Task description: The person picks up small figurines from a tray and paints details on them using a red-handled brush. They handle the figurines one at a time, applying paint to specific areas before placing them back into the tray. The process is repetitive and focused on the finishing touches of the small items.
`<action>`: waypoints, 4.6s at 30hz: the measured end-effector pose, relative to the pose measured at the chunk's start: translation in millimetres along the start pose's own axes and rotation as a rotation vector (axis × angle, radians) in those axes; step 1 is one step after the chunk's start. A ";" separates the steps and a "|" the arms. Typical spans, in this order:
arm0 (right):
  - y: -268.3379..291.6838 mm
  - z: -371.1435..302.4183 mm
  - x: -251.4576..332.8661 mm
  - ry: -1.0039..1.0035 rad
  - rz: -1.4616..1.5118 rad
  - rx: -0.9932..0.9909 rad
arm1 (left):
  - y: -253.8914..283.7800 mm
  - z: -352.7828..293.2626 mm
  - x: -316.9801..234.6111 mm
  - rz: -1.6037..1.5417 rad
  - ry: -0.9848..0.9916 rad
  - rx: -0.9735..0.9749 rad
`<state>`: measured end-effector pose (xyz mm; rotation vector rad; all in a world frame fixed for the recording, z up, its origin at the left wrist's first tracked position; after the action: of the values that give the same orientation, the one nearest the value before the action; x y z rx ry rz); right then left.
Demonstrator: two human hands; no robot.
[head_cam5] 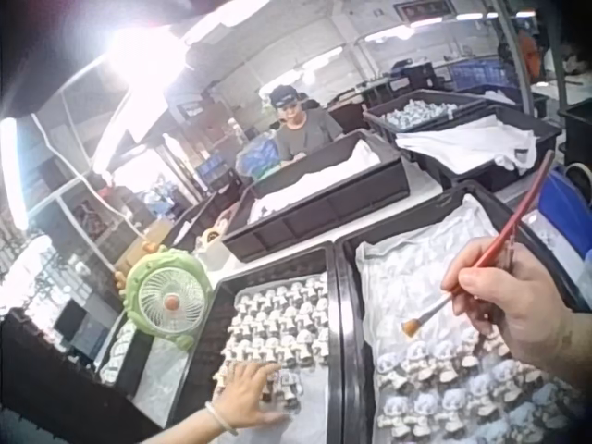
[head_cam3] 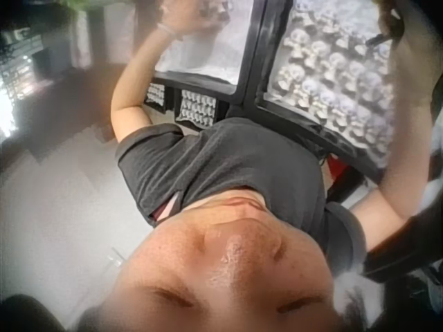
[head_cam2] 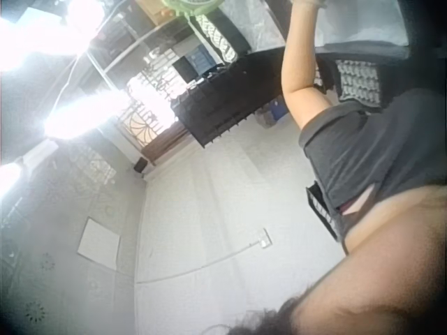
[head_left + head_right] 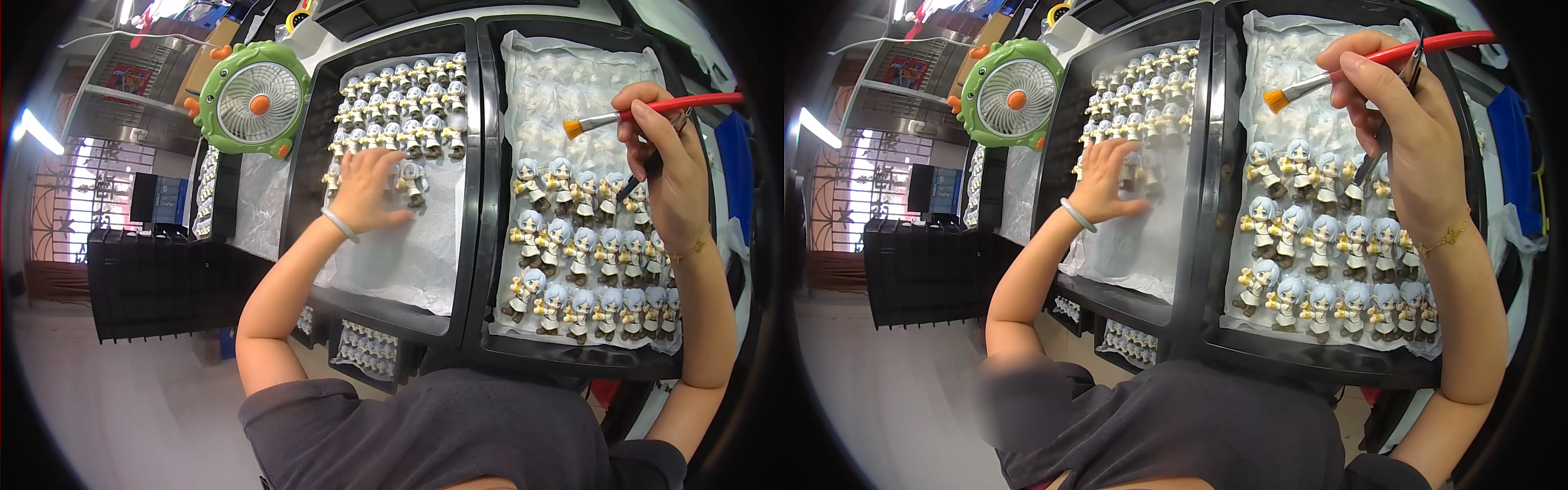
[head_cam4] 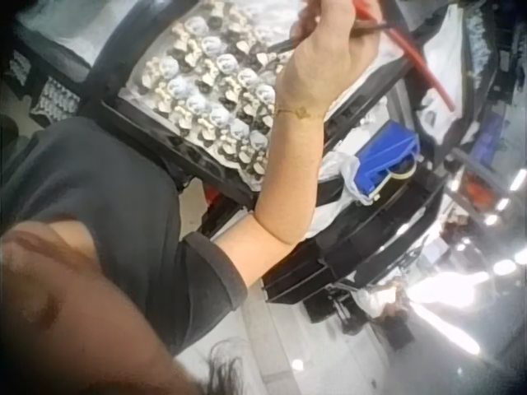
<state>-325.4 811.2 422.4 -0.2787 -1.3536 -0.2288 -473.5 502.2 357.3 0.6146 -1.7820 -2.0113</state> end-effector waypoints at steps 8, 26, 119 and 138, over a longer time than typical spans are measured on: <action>14.0 2.3 9.2 0.088 0.043 -0.037 | -8.0 8.0 4.6 0.026 0.019 0.137; 0.4 0.2 12.7 0.630 -0.370 -0.104 | -27.6 224.7 -241.5 -0.627 -0.106 0.072; 1.2 -1.9 7.9 0.280 -0.159 -0.037 | 31.4 96.4 -136.1 -0.128 -0.248 0.006; 0.0 -0.9 0.2 0.159 -0.214 -0.027 | 55.9 26.1 -121.3 -2.057 0.077 0.185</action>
<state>-324.6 810.9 422.4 -0.1341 -1.2234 -0.4395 -387.5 583.8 424.0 3.3929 -0.9146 -2.3259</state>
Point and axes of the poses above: each hand's wrist, its own z-axis towards the middle knuckle, its own y-axis out of the back of the hand, x = y × z, the point moved 1 cm from there along z, towards the middle knuckle, and after that the axes turned 2 degrees about -z, right-handed, at the moved point
